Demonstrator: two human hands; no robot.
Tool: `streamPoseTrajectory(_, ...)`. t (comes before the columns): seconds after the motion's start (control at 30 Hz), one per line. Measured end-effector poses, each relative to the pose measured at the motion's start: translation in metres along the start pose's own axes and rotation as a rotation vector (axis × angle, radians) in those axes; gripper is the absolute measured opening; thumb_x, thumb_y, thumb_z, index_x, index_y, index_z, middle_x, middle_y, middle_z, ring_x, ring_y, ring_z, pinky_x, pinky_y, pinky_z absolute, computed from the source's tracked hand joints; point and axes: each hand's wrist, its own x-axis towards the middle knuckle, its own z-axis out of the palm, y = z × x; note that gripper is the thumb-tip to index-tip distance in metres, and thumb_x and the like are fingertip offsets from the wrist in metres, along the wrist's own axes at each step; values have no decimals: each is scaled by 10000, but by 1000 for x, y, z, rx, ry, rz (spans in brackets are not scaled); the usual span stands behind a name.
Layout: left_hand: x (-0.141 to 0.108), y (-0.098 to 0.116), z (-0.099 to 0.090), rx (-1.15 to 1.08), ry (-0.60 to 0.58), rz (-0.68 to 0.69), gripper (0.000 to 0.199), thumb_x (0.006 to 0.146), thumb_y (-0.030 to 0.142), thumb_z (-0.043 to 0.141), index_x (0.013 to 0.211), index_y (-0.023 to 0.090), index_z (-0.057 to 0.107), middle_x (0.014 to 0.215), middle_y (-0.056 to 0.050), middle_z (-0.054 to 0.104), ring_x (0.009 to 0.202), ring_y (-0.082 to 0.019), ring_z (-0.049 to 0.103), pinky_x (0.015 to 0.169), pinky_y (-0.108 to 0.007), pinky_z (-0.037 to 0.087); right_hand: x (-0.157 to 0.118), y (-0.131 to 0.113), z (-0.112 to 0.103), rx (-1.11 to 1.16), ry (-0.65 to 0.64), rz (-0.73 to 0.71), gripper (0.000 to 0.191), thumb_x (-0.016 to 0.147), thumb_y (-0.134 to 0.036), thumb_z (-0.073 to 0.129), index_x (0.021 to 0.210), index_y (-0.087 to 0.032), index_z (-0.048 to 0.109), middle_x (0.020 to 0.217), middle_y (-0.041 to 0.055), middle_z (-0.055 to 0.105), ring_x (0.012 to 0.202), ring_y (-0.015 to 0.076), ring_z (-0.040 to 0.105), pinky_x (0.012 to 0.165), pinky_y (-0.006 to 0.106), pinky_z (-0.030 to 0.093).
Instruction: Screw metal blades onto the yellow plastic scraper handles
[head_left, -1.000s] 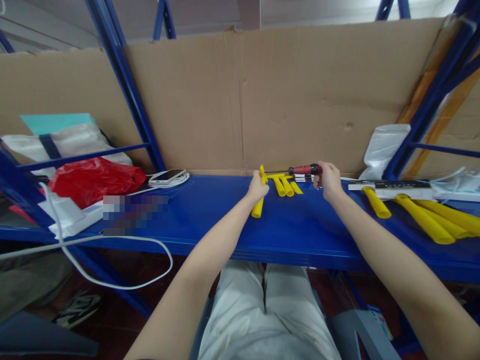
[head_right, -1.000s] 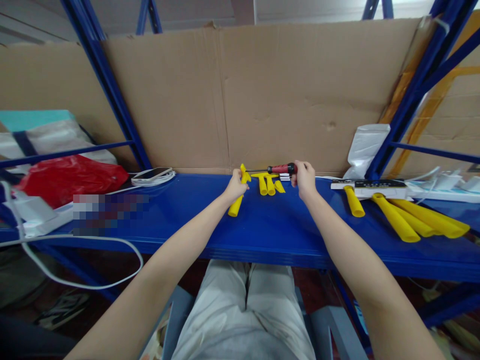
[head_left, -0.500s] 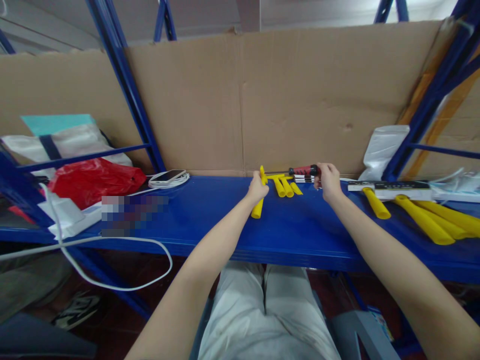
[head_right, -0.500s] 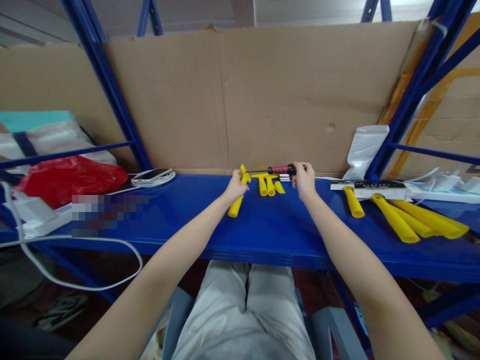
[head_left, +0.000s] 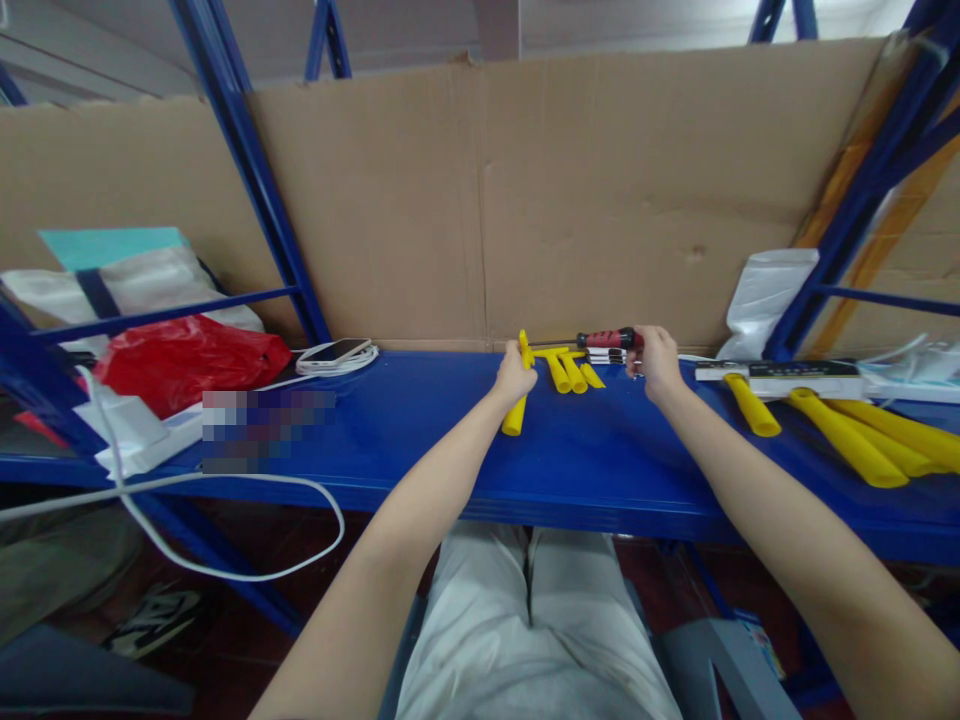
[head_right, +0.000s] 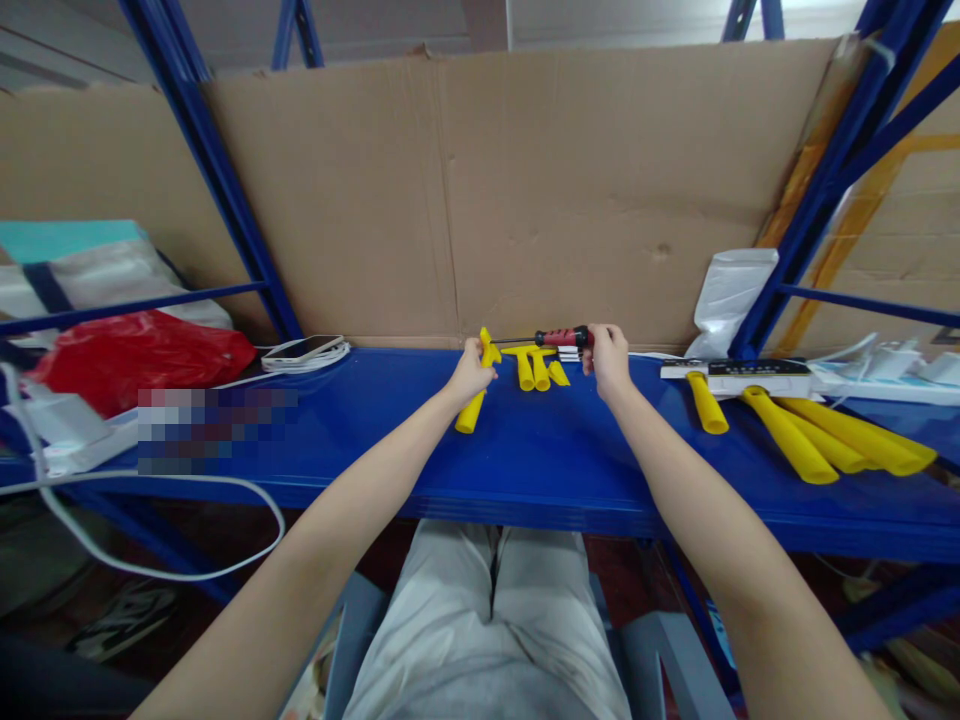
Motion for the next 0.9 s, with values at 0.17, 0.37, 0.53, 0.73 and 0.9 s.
streamPoseTrajectory(0.17, -4, 4, -2, 26, -5, -33, 507, 728, -37, 554, 1137, 235, 429, 1170, -85, 665, 1003, -211, 679, 828, -344, 541, -1, 1, -2, -38, -27, -53, 385, 850, -547, 634, 740, -231, 444, 466, -71, 443, 329, 87, 400, 299, 204, 261)
streamPoseTrajectory(0.37, 0, 0, -1, 9, 17, -18, 527, 719, -9, 611, 1151, 240, 439, 1162, -77, 669, 1002, -203, 675, 821, -329, 540, -3, -2, -1, -43, -30, 13, 305, 871, -442, 603, 724, -239, 429, 391, -103, 349, 295, 86, 314, 304, 216, 268)
streamPoseTrajectory(0.53, 1, -1, -1, 12, 5, -9, 510, 733, 12, 618, 1157, 239, 447, 1154, -75, 670, 989, -200, 676, 808, -326, 543, -2, -2, 1, -8, 5, -1, 278, 856, -421, 614, 736, -230, 452, 462, -84, 443, 322, 95, 391, 304, 217, 265)
streamPoseTrajectory(0.73, 0, 0, 0, 8, 7, -11, 529, 724, 9, 615, 1164, 247, 439, 1144, -71, 675, 985, -206, 680, 801, -327, 545, 4, 7, -5, -20, -28, -11, 433, 849, -619, 616, 732, -225, 478, 396, -106, 333, 277, 81, 309, 279, 221, 217)
streamPoseTrajectory(0.9, -3, 3, -2, 18, 8, -29, 528, 713, -33, 578, 1143, 238, 438, 1161, -86, 669, 994, -213, 682, 809, -336, 543, 1, 5, -2, 3, -23, 37, 321, 847, -408, 680, 726, -229, 442, 415, -109, 348, 296, 76, 339, 289, 200, 266)
